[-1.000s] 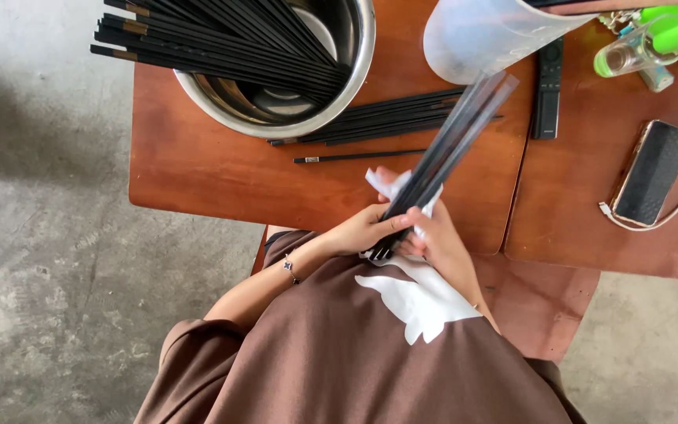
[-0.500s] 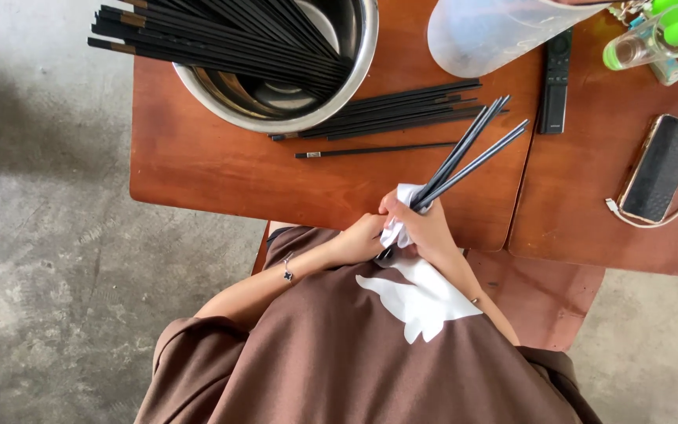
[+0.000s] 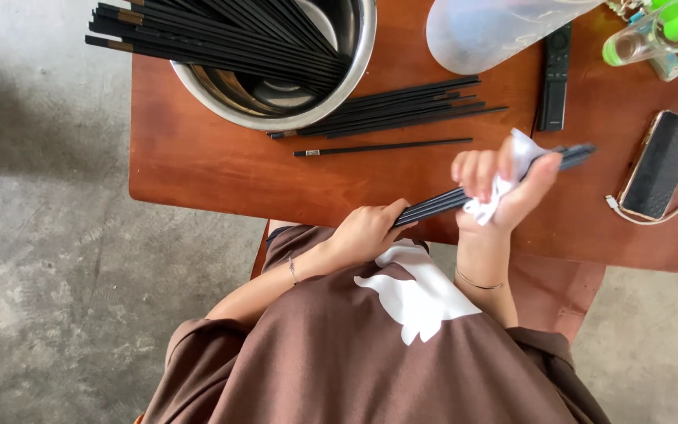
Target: Cleaning and sorting chopsticks on a table.
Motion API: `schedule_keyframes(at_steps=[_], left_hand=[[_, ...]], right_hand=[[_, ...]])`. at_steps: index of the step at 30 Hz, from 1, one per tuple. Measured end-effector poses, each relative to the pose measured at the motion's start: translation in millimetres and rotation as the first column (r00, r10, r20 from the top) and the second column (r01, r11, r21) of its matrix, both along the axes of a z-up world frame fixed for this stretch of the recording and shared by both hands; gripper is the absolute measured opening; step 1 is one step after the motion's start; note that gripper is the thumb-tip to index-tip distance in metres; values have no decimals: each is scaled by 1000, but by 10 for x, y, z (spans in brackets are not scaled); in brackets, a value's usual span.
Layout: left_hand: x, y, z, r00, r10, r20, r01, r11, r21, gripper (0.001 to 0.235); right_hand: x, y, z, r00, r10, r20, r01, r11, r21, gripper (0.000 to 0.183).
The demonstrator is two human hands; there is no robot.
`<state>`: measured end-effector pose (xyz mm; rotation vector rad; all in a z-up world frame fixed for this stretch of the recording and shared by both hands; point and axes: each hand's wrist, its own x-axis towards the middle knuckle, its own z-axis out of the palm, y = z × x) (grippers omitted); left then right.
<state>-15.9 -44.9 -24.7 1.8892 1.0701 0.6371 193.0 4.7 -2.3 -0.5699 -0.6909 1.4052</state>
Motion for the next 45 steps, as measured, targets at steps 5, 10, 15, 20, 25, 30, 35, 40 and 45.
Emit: schedule_keyframes(at_steps=[5, 10, 15, 20, 25, 30, 35, 40, 45], left_hand=[[-37, 30, 56, 901, 39, 431, 125, 930, -346, 24], [-87, 236, -23, 815, 234, 531, 283, 639, -716, 37], [-151, 299, 6, 784, 142, 604, 411, 610, -677, 36], [-135, 265, -5, 811, -82, 580, 422, 768, -482, 28], [-123, 214, 250, 895, -71, 441, 374, 660, -652, 36], [-138, 56, 36, 868, -18, 496, 384, 658, -648, 37], [-318, -23, -124, 739, 67, 670, 469, 663, -583, 36], [-224, -45, -93, 858, -22, 513, 397, 661, -637, 34], [-196, -69, -203, 811, 107, 575, 409, 600, -688, 33]], right_hand=[[-363, -19, 270, 992, 95, -81, -101, 992, -70, 61], [-441, -206, 205, 946, 279, 165, -235, 941, -242, 88], [-227, -280, -45, 897, 373, 237, -268, 885, -380, 71], [-140, -216, -271, 827, 398, 396, -255, 894, -368, 43], [-103, 125, 289, 949, 21, 314, -4, 998, -55, 53], [-191, 95, 158, 937, 129, 324, -51, 970, -238, 51], [-378, -267, -130, 639, 602, 480, -534, 795, -288, 49], [-95, 245, 160, 915, 302, 266, -239, 940, -244, 42], [-394, 329, 101, 978, 126, 169, -86, 971, -223, 43]])
